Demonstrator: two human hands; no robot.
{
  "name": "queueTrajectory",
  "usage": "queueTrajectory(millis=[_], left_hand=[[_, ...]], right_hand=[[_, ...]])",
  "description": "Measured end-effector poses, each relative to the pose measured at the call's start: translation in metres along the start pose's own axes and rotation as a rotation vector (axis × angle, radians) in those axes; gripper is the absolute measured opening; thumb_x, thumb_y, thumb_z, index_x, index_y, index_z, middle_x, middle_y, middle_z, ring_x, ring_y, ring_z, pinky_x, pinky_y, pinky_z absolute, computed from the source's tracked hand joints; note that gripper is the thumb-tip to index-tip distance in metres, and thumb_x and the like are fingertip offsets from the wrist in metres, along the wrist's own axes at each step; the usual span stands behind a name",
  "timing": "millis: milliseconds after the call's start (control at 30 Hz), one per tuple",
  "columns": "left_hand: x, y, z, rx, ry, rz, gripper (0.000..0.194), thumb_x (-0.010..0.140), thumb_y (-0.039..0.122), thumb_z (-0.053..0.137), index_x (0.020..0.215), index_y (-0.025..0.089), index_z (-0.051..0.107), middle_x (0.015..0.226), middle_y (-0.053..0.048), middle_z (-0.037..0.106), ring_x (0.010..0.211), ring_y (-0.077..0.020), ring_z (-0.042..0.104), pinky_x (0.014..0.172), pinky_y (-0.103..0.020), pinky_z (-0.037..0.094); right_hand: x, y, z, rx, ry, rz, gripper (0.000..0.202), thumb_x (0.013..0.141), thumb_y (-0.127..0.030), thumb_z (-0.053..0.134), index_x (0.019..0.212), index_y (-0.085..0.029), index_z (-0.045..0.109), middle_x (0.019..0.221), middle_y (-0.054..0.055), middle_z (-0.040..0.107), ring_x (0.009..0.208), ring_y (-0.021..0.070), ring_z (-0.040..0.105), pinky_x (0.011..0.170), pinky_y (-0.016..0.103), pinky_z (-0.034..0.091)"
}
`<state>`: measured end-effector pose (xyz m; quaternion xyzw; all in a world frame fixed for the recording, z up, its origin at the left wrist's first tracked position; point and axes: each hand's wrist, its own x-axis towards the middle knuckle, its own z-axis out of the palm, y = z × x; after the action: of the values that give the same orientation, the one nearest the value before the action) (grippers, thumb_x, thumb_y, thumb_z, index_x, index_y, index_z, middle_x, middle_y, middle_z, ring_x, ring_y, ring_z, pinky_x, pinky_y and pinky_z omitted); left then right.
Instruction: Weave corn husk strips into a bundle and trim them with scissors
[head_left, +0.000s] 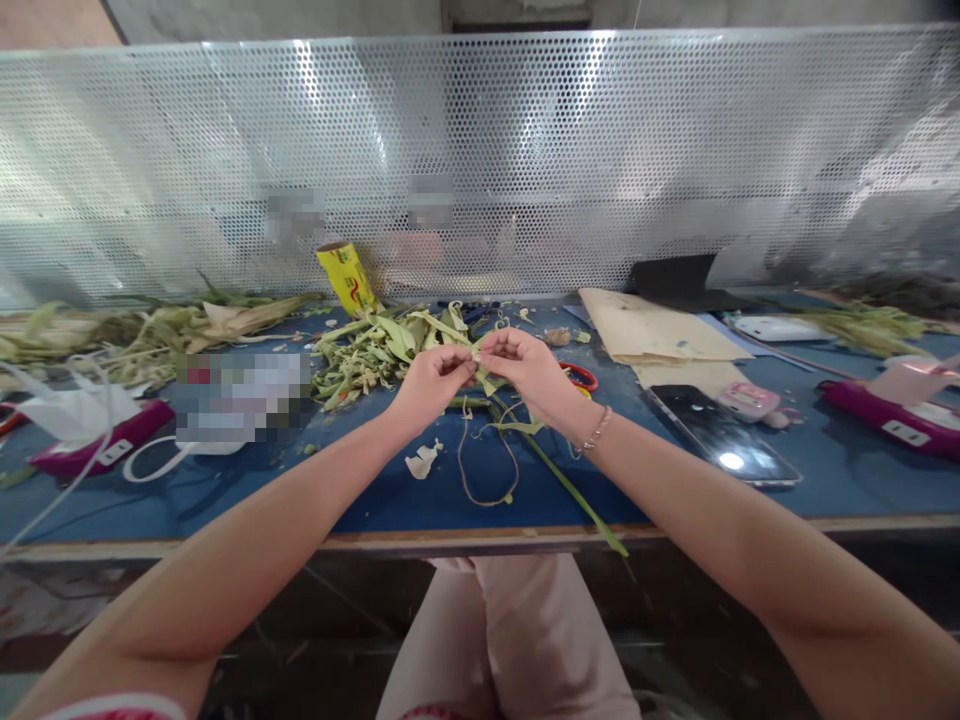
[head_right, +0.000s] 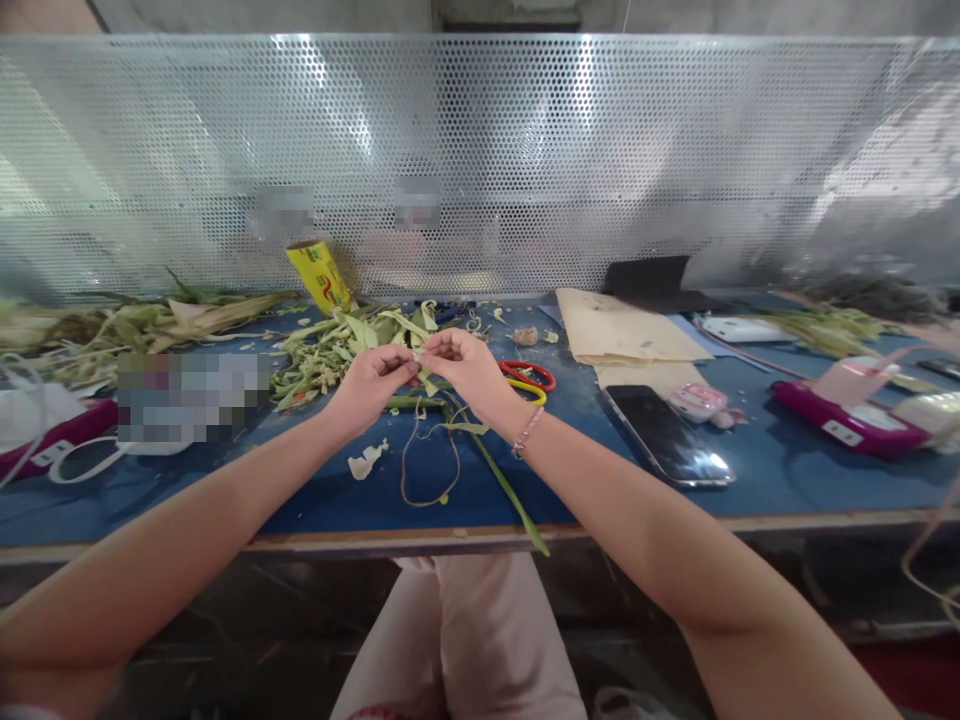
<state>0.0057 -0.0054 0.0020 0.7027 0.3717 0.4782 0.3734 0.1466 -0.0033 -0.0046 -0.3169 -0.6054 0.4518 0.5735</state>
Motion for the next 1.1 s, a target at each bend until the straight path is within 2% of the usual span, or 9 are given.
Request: queueTrajectory(millis=[167,467,833,967,1100], left_hand=[[-0.001,0.0035,-0.0004,0.079,-0.009,0.045,0.008,0.07,0.023,0.054,0.065,0.016,0.055,0.054,0.003,0.053,0.054,-0.0095,0.052,0.06,-0.024,0.044],[-0.0018,0.0046,0.0007,0.041,-0.005,0.019,0.008,0.069,0.023,0.056,0.067,0.015,0.058,0.057,0.002,0.055,0.054,-0.0086,0.052,0.059,-0.023,0.045],[0.0001,-0.0038,-0.0005,-0.028,0.001,-0.05,0.012,0.067,0.026,0.056,0.064,0.016,0.059,0.056,0.002,0.055,0.055,-0.0094,0.052,0.06,-0.024,0.044],[0.0006,-0.0036,0.0011,-0.179,0.015,-0.131,0.008,0.062,0.019,0.058,0.067,0.015,0.061,0.06,0.001,0.059,0.057,-0.0095,0.054,0.065,-0.026,0.046],[0.0001,-0.0023,0.003,-0.238,0.026,-0.146,0.017,0.055,0.011,0.061,0.072,0.014,0.061,0.064,0.0,0.062,0.062,-0.01,0.058,0.072,-0.028,0.047]], right_hand=[[0.0008,0.0019,-0.0002,0.035,0.0,0.015,0.018,0.063,-0.031,0.062,0.07,-0.018,0.051,0.065,-0.004,0.051,0.059,0.0067,0.048,0.059,0.023,0.043],[0.0006,0.0018,0.0009,0.004,0.021,0.002,0.021,0.056,-0.02,0.065,0.072,-0.018,0.051,0.067,-0.003,0.053,0.064,0.0077,0.051,0.066,0.025,0.045],[0.0004,-0.0037,-0.0051,-0.252,-0.051,0.005,0.013,0.061,-0.022,0.06,0.07,-0.016,0.053,0.069,0.0,0.056,0.063,0.0096,0.053,0.065,0.028,0.045],[0.0005,-0.0037,-0.0059,-0.337,0.0,-0.033,0.009,0.062,-0.021,0.058,0.069,-0.017,0.053,0.068,0.001,0.058,0.061,0.0104,0.053,0.062,0.028,0.044],[0.0024,-0.0001,-0.0079,-0.355,0.032,-0.077,0.007,0.062,-0.021,0.057,0.067,-0.016,0.054,0.067,0.001,0.058,0.06,0.0103,0.052,0.059,0.026,0.044]])
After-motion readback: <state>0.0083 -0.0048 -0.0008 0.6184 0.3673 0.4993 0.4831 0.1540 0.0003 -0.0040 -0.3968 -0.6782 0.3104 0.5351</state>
